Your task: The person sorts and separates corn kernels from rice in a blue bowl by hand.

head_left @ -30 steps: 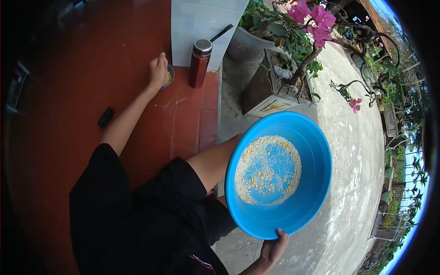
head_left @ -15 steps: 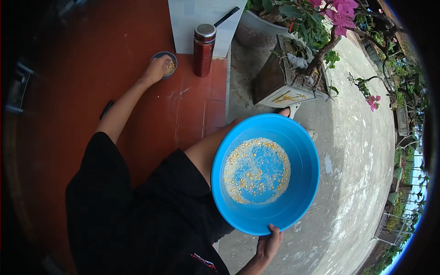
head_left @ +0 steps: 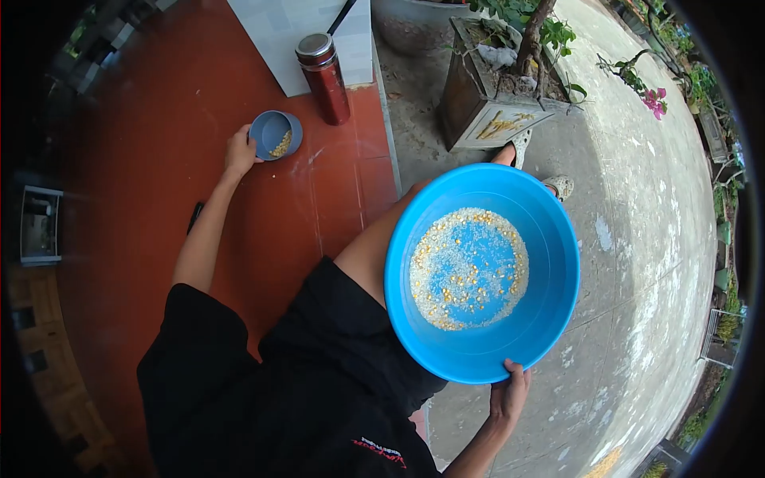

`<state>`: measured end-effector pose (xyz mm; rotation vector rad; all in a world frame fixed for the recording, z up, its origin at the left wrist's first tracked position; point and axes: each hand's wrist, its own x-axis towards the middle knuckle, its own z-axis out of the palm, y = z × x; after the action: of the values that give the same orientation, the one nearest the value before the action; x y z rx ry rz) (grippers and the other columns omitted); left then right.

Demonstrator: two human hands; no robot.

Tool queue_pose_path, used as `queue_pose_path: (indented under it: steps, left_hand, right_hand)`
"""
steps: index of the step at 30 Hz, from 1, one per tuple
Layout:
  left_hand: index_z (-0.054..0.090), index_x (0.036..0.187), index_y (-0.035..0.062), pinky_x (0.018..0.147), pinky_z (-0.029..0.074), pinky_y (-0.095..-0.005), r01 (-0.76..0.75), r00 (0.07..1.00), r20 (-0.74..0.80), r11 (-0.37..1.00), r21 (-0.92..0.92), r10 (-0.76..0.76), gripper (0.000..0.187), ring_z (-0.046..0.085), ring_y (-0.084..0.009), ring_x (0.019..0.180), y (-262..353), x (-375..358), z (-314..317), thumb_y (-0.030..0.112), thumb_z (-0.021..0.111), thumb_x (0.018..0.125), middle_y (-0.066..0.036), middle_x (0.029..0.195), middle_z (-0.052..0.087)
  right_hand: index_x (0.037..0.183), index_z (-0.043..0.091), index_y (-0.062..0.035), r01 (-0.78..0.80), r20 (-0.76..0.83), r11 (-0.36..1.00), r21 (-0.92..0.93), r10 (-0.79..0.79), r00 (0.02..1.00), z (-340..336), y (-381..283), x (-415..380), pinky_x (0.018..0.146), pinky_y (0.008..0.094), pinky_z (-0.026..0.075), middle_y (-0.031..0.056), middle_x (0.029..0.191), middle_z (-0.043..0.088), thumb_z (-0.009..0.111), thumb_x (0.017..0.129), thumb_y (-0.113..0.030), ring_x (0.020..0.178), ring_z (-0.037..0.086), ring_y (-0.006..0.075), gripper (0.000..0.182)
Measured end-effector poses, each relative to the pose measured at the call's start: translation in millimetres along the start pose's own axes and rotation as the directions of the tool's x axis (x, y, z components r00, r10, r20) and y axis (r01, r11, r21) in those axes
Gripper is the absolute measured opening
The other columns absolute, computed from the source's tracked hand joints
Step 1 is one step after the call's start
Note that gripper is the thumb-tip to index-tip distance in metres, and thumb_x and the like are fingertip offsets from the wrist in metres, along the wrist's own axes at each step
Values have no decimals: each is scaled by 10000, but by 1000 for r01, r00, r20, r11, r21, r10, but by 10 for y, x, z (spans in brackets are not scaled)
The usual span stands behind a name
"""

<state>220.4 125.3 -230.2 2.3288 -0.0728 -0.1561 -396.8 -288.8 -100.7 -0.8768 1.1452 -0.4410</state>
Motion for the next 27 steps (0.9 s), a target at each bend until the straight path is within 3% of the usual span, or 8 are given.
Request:
queue_pose_path:
  steps: [9,10,13,16,19,22,25,27]
  left_hand:
    - [607,1447,-25,580,656,-332,-235,938,292,961,142,187,381,790,-220,753,681,-537,315,21,514,1080,-188,1114,783]
    - [652,1407,10,736,667,-424,-211,952,261,958,192,158,362,813,-315,848,795,-605,343,101,545,1074,-222,1098,789]
    - [663,1401,28,895,628,-492,-398,916,226,829,394,332,371,789,-384,1006,612,-463,522,141,556,1064,-208,1118,792]
    - [682,1400,72,1006,567,-524,-356,930,243,834,422,274,376,730,-411,1170,784,-553,556,165,560,1057,-185,1204,780]
    - [698,1397,96,1004,571,-501,-432,887,100,733,526,451,374,727,-391,1190,915,-801,481,163,579,1050,-172,1294,755]
    - [707,1384,61,1016,572,-453,-490,854,19,790,368,520,350,723,-329,1229,1174,-1051,412,167,564,1083,-145,1354,738]
    - [706,1361,4,1043,556,-381,-411,910,32,909,-74,414,329,716,-250,1232,1391,-1287,394,155,530,1128,-131,1355,734]
    - [708,1351,-5,1048,556,-387,-415,904,41,896,-158,426,327,703,-231,1255,1646,-1510,361,152,513,1141,-134,1362,731]
  right_hand:
    - [1389,567,53,-34,-41,992,-121,29,999,31,-55,-7,925,390,593,129,1209,690,708,941,-160,1055,708,217,516]
    - [1382,570,53,-19,-36,988,-150,14,999,35,-65,-28,917,382,590,125,1196,694,709,941,-167,1040,709,213,513]
    - [1364,578,52,32,-34,979,-204,-39,999,42,-29,-114,893,360,581,114,1166,700,712,938,-183,1012,706,202,504]
    - [1351,591,51,57,-39,984,-170,-65,997,87,-51,-159,854,337,563,102,1148,697,726,921,-187,998,685,189,509]
    - [1343,611,53,41,55,975,-219,-29,998,34,45,-172,861,330,537,95,1143,694,703,945,-199,980,662,175,479]
    - [1324,629,52,139,107,904,-405,-104,989,189,55,-147,889,330,518,91,1145,695,663,981,-213,963,644,167,435]
    - [1310,643,54,80,73,893,-442,-53,996,265,-67,-110,906,336,507,96,1156,699,633,1008,-232,977,634,167,416]
    - [1421,604,45,144,89,877,-458,-116,989,283,-86,-83,969,358,522,132,1230,704,657,997,-217,1096,655,186,502]
